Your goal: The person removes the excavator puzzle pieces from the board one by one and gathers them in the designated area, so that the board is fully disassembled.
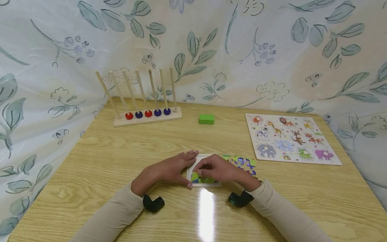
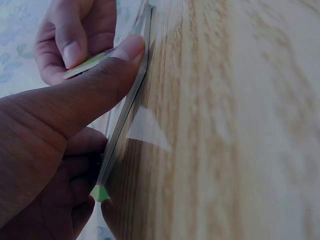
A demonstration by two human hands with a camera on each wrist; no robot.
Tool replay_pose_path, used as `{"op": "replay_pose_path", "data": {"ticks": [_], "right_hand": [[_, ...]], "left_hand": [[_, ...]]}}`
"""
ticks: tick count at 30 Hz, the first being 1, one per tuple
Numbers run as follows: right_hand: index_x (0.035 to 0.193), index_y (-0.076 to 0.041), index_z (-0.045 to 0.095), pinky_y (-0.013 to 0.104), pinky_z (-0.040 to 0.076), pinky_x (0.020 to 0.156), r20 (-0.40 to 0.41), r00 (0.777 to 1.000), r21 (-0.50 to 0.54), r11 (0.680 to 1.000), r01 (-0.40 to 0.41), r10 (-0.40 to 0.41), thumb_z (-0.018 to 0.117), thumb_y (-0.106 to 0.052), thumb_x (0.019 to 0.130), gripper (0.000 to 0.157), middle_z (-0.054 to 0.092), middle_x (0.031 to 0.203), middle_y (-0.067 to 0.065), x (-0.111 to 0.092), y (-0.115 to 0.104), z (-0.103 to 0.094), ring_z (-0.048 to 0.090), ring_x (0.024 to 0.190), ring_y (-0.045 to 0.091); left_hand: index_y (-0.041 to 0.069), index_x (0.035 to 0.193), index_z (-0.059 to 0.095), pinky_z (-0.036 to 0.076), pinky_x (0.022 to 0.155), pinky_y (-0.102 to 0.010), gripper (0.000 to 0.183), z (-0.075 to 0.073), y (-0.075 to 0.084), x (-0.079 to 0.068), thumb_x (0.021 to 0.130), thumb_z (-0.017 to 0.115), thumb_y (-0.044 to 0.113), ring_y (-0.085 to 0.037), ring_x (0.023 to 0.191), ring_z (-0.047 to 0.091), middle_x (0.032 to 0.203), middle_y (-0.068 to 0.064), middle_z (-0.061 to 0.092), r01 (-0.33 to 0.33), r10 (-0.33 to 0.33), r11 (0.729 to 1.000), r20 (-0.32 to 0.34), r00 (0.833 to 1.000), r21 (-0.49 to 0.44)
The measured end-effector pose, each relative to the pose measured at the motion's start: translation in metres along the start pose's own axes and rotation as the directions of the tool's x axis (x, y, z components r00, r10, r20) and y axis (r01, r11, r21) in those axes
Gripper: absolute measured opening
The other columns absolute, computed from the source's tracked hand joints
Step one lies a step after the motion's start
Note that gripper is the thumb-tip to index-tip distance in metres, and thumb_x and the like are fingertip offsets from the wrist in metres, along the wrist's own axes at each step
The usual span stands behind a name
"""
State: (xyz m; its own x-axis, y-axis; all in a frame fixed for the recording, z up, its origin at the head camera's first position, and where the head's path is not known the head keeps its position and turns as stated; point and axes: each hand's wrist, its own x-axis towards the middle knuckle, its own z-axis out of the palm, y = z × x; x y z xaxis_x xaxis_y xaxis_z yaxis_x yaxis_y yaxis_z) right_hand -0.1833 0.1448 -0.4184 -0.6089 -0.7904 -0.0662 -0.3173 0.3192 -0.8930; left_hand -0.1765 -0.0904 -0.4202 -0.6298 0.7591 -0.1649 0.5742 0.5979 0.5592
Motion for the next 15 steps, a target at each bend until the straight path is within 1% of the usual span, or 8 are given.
{"op": "replay_pose_path", "data": {"ticks": [4,6,8,10,12,15], "right_hand": [[0.11,-0.004,0.071,0.027,0.052,0.074,-0.066,0.996,0.005,0.999,-0.053,0.053,0.056,-0.006,0.099,0.02,0.069,0.101,0.002,-0.007,-0.002,-0.005,0.064,0.086,0.012],[0.111,-0.004,0.071,0.027,0.052,0.075,-0.09,0.994,-0.002,0.998,-0.067,0.067,0.055,-0.008,0.099,0.02,0.069,0.102,0.003,-0.01,-0.004,-0.008,0.064,0.088,0.014],[0.111,-0.002,0.071,0.028,0.053,0.075,-0.101,0.993,-0.001,0.998,-0.068,0.067,0.055,-0.008,0.099,0.021,0.069,0.102,0.004,-0.013,-0.005,-0.012,0.065,0.089,0.016],[0.111,-0.001,0.071,0.027,0.052,0.072,-0.11,0.992,-0.003,0.998,-0.066,0.066,0.056,-0.008,0.099,0.021,0.069,0.099,0.005,-0.016,-0.006,-0.016,0.064,0.085,0.019],[0.111,0.001,0.07,0.026,0.051,0.068,-0.113,0.991,-0.001,0.998,-0.066,0.066,0.055,-0.007,0.099,0.021,0.069,0.096,0.005,-0.019,-0.005,-0.019,0.064,0.082,0.022],[0.112,0.002,0.069,0.027,0.052,0.066,-0.118,0.99,-0.003,0.997,-0.076,0.075,0.056,-0.006,0.099,0.021,0.069,0.094,0.006,-0.024,-0.003,-0.023,0.066,0.081,0.025]], "left_hand": [[0.006,0.153,0.028,0.018,0.115,-0.042,0.096,0.001,0.001,0.001,0.081,0.076,0.047,-0.022,0.147,0.008,0.162,-0.002,0.011,0.014,-0.014,1.0,0.004,1.0,0.002],[0.005,0.153,0.028,0.019,0.115,-0.041,0.097,0.001,0.002,0.0,0.081,0.076,0.047,-0.021,0.147,0.008,0.162,-0.001,0.011,0.025,-0.025,1.0,0.008,1.0,0.004],[0.003,0.152,0.029,0.02,0.115,-0.04,0.097,0.0,0.003,0.0,0.08,0.077,0.047,-0.02,0.147,0.007,0.162,-0.001,0.011,0.033,-0.033,0.999,0.011,0.999,0.006],[0.002,0.152,0.029,0.02,0.115,-0.038,0.097,0.0,0.004,-0.001,0.08,0.077,0.046,-0.019,0.147,0.007,0.162,-0.001,0.011,0.038,-0.038,0.999,0.011,0.999,0.006],[0.001,0.152,0.028,0.021,0.115,-0.038,0.098,-0.001,0.004,-0.001,0.08,0.078,0.045,-0.018,0.147,0.007,0.162,-0.002,0.012,0.034,-0.034,0.999,0.008,0.999,0.002],[0.002,0.152,0.029,0.022,0.114,-0.037,0.097,0.0,0.003,-0.001,0.08,0.078,0.045,-0.017,0.147,0.007,0.162,-0.003,0.012,0.028,-0.028,1.0,0.002,1.0,-0.004]]}}
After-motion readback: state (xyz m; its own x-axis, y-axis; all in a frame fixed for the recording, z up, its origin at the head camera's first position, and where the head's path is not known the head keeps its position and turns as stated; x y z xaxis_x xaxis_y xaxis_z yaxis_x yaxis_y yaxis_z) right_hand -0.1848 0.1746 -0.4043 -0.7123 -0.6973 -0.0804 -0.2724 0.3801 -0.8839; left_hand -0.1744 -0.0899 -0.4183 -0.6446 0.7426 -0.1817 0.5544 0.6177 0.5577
